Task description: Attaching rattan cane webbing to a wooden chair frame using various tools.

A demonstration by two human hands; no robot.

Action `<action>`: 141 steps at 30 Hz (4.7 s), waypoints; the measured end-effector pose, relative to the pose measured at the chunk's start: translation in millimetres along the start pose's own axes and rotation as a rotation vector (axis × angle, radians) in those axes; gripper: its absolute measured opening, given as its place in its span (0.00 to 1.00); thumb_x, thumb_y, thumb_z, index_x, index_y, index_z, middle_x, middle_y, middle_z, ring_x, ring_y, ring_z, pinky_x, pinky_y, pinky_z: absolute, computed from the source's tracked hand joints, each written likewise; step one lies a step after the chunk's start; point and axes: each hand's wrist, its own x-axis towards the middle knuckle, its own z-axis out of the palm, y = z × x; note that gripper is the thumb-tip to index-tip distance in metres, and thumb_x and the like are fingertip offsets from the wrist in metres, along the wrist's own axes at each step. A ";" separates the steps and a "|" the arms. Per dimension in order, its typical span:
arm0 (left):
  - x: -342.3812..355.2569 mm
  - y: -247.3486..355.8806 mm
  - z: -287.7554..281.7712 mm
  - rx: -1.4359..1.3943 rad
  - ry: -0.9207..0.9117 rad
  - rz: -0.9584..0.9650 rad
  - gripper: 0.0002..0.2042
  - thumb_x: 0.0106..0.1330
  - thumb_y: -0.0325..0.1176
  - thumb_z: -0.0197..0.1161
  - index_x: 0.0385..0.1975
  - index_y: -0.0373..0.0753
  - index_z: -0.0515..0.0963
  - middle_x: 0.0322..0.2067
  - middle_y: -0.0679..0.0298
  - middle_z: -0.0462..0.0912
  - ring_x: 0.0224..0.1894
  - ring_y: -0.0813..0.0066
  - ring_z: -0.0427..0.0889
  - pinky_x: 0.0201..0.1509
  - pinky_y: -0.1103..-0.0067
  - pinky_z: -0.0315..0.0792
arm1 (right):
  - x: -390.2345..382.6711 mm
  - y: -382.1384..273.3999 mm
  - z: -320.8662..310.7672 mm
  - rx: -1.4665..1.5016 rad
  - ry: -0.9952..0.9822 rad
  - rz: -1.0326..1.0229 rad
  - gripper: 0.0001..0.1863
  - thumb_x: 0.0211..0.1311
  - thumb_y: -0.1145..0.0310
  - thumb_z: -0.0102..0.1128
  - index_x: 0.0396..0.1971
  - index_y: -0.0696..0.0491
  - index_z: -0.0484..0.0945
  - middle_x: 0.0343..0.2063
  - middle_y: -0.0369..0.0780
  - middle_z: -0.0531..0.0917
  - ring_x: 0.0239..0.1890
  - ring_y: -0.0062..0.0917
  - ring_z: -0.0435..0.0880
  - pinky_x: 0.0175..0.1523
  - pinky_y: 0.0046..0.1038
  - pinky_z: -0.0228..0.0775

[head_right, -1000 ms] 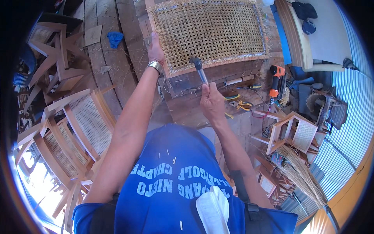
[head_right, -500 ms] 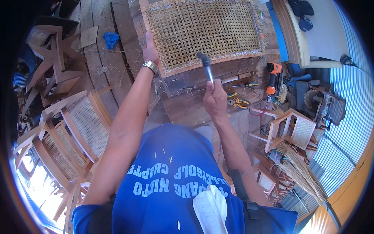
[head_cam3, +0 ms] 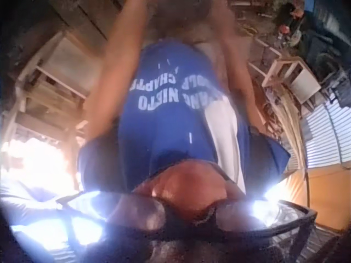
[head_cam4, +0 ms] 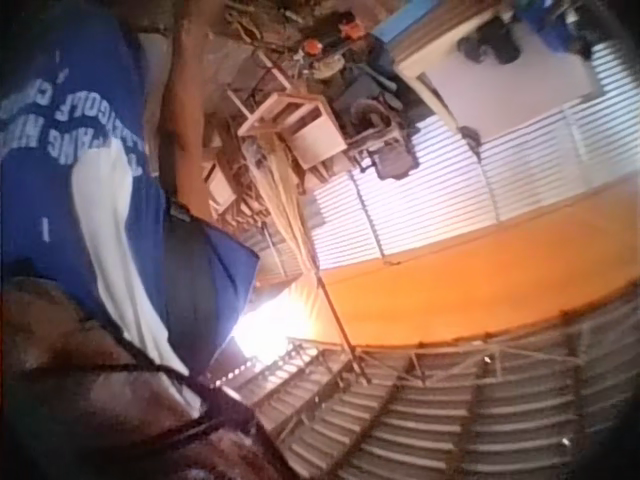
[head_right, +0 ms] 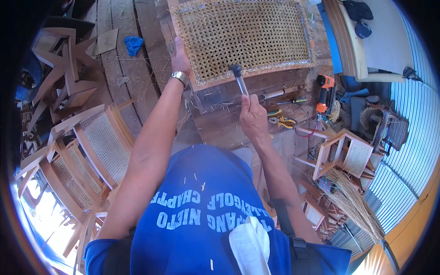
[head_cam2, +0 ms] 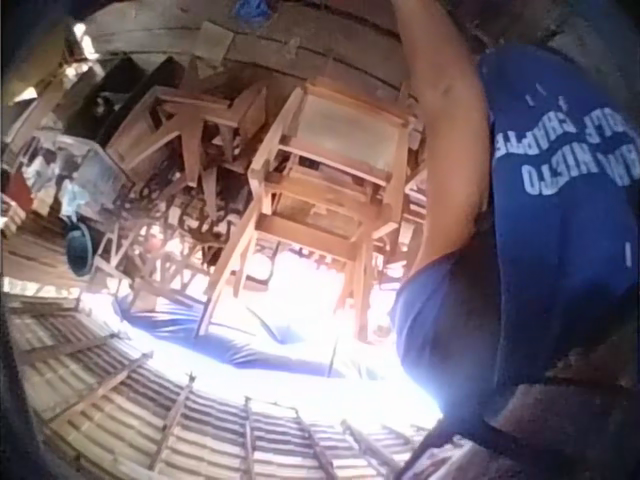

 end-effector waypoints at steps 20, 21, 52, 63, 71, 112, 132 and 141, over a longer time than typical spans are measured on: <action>-3.3 -4.1 2.2 -0.140 0.107 0.104 0.40 0.68 0.70 0.47 0.47 0.30 0.82 0.33 0.57 0.83 0.39 0.66 0.76 0.53 0.71 0.69 | 4.2 -14.1 -14.8 -0.040 -0.115 -0.019 0.20 0.78 0.52 0.46 0.32 0.54 0.67 0.19 0.55 0.77 0.27 0.57 0.79 0.29 0.52 0.65; -2.5 -4.1 3.4 -0.110 0.091 0.074 0.41 0.68 0.70 0.47 0.47 0.30 0.82 0.33 0.57 0.83 0.39 0.66 0.76 0.53 0.71 0.69 | 2.3 -16.5 -13.3 -0.019 -0.048 -0.034 0.20 0.77 0.52 0.46 0.32 0.55 0.68 0.19 0.54 0.77 0.26 0.57 0.79 0.29 0.52 0.65; -37.2 37.6 -8.1 -0.016 0.040 -0.005 0.46 0.67 0.73 0.43 0.57 0.27 0.77 0.46 0.48 0.84 0.50 0.60 0.78 0.61 0.71 0.66 | -4.5 -21.9 7.1 0.071 -0.071 -0.060 0.20 0.77 0.53 0.49 0.30 0.55 0.67 0.18 0.53 0.74 0.25 0.56 0.76 0.29 0.48 0.65; -29.6 25.0 -3.4 -0.134 0.060 0.071 0.42 0.69 0.70 0.47 0.43 0.25 0.82 0.31 0.56 0.81 0.39 0.69 0.74 0.51 0.72 0.69 | -8.8 -29.2 14.1 0.163 -0.008 -0.118 0.21 0.77 0.54 0.50 0.29 0.57 0.67 0.15 0.49 0.68 0.17 0.42 0.69 0.26 0.39 0.64; -25.5 21.8 -6.3 -0.126 0.009 0.047 0.42 0.69 0.70 0.46 0.47 0.26 0.82 0.34 0.57 0.82 0.40 0.67 0.74 0.53 0.72 0.69 | -13.7 -29.6 27.3 0.003 -0.110 -0.101 0.20 0.75 0.56 0.52 0.27 0.55 0.67 0.18 0.50 0.74 0.23 0.51 0.76 0.29 0.44 0.66; -63.8 29.0 5.6 0.508 0.429 0.007 0.44 0.66 0.73 0.43 0.44 0.31 0.84 0.41 0.40 0.85 0.51 0.44 0.83 0.57 0.61 0.73 | -11.6 91.2 -53.0 0.073 -0.881 -0.176 0.16 0.71 0.58 0.55 0.45 0.56 0.69 0.29 0.56 0.81 0.34 0.57 0.81 0.39 0.50 0.71; -60.9 30.5 2.4 0.475 0.359 -0.037 0.47 0.63 0.77 0.40 0.44 0.32 0.85 0.42 0.39 0.85 0.51 0.42 0.82 0.58 0.61 0.72 | 53.7 68.1 -60.5 0.096 -0.259 -0.211 0.15 0.79 0.60 0.45 0.35 0.57 0.67 0.17 0.48 0.72 0.19 0.43 0.74 0.28 0.40 0.65; -61.9 26.7 -0.9 0.479 0.385 -0.018 0.48 0.63 0.78 0.40 0.44 0.29 0.84 0.38 0.40 0.85 0.48 0.44 0.83 0.55 0.63 0.72 | 48.2 68.3 -51.9 0.042 -0.304 -0.192 0.16 0.79 0.59 0.45 0.34 0.56 0.65 0.18 0.52 0.74 0.23 0.54 0.76 0.29 0.46 0.65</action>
